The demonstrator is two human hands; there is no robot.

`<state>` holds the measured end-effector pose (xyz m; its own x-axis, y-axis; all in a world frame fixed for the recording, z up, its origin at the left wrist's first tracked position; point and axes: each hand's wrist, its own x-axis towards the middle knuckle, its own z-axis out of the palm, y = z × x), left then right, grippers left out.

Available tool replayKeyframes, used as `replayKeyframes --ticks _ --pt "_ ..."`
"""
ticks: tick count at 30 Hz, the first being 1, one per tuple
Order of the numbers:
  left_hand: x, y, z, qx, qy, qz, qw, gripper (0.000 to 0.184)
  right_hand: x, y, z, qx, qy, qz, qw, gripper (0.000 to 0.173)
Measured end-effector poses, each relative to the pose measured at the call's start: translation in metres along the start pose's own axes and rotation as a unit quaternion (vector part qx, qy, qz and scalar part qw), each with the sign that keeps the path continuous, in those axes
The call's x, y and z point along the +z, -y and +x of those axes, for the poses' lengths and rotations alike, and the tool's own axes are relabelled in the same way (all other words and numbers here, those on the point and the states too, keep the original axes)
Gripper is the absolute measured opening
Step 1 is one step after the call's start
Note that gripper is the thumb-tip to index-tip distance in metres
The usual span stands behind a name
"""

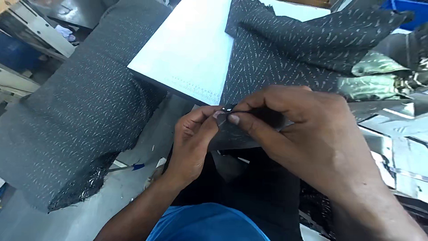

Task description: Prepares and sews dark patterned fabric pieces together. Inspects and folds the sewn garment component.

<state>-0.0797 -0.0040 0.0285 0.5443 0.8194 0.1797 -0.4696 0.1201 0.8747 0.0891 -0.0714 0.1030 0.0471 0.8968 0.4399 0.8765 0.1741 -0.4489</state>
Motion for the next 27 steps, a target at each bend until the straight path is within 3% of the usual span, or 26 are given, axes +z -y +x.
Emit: replayKeyframes --ticks 6,10,12,15,18,21,24,27 --pt "0.003 0.004 -0.004 0.019 0.030 -0.048 0.998 0.032 -0.002 -0.003 0.000 0.019 -0.005 0.060 0.998 0.008" --pt "0.010 0.002 0.001 0.075 0.018 0.034 0.996 0.015 -0.008 -0.001 -0.006 0.023 -0.025 0.074 0.997 0.011" --pt "0.013 -0.008 0.004 0.122 0.031 0.117 0.985 0.014 -0.019 -0.004 -0.021 0.009 -0.048 0.036 0.998 0.021" --pt "0.025 -0.034 0.001 0.212 0.164 0.270 0.925 0.013 -0.043 -0.020 -0.075 0.059 -0.130 -0.078 0.987 0.054" --pt "0.057 -0.043 -0.024 0.159 0.385 0.246 0.875 0.012 -0.049 -0.055 -0.138 0.198 -0.213 -0.148 0.945 0.075" --pt "0.088 -0.008 -0.044 0.099 0.515 0.238 0.818 0.017 -0.040 -0.093 -0.174 0.319 -0.267 0.010 0.909 0.068" --pt "0.102 0.021 -0.049 0.063 0.522 0.236 0.817 0.013 -0.044 -0.114 -0.173 0.353 -0.289 0.162 0.875 0.040" --pt "0.106 0.027 -0.053 0.055 0.524 0.258 0.810 0.013 -0.049 -0.120 -0.167 0.353 -0.301 0.209 0.861 0.018"
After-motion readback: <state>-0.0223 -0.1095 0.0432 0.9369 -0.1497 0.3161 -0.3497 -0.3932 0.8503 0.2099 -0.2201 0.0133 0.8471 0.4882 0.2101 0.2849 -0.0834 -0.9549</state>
